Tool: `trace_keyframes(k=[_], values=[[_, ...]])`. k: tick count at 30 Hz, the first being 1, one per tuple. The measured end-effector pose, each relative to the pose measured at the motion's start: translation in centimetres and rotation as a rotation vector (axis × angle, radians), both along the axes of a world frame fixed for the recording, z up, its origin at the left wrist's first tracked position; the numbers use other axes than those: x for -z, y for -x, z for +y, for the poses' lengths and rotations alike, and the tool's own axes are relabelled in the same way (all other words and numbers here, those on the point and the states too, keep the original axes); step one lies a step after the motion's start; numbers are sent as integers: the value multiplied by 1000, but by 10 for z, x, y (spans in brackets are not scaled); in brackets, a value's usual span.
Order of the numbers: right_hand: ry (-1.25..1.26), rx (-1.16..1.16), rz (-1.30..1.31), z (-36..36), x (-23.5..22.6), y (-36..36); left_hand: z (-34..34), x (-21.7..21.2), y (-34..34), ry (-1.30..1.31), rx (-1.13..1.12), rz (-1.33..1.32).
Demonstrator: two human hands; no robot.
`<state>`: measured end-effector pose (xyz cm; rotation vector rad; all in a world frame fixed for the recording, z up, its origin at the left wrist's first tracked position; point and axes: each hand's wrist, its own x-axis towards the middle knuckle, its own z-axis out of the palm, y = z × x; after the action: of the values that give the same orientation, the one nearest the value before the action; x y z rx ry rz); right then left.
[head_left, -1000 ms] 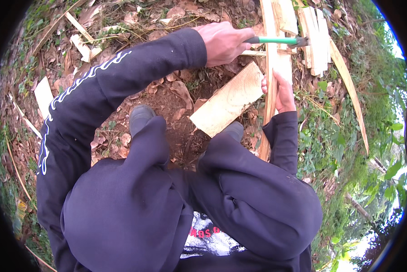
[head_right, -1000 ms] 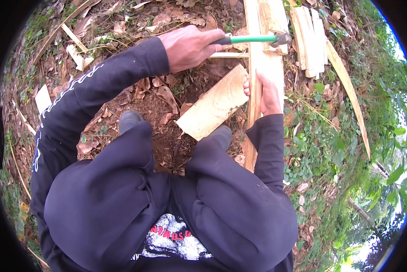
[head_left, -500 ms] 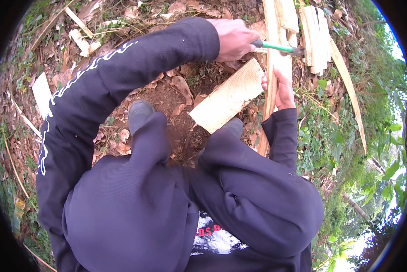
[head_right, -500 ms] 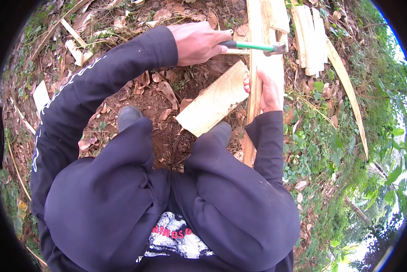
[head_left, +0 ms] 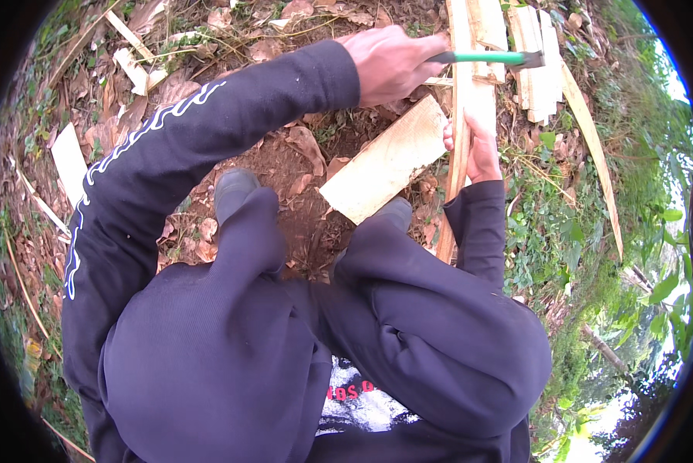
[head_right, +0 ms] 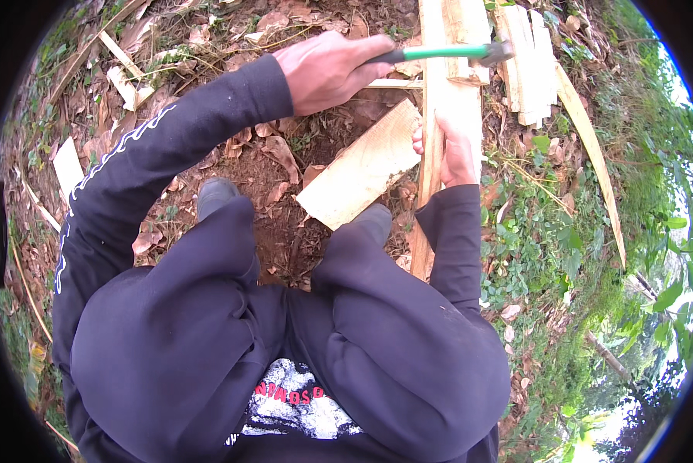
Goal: The person assembles thin wooden strips into a curved frame using a hammer to drive nails. They repeatedly position the strips, tap them into place, and adjust the frame on the ground.
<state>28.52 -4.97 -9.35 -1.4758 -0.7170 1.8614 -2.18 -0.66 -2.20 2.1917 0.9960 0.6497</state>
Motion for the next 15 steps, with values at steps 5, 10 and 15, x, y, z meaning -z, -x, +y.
trace_keyframes(k=[5,10,15], values=[[40,23,57,-5,6,-5,1,16,0,-51,89,119],[3,17,27,-2,7,-3,-6,20,-4,-11,17,-11],[16,41,27,-9,14,-9,-13,31,-3,0,13,60]])
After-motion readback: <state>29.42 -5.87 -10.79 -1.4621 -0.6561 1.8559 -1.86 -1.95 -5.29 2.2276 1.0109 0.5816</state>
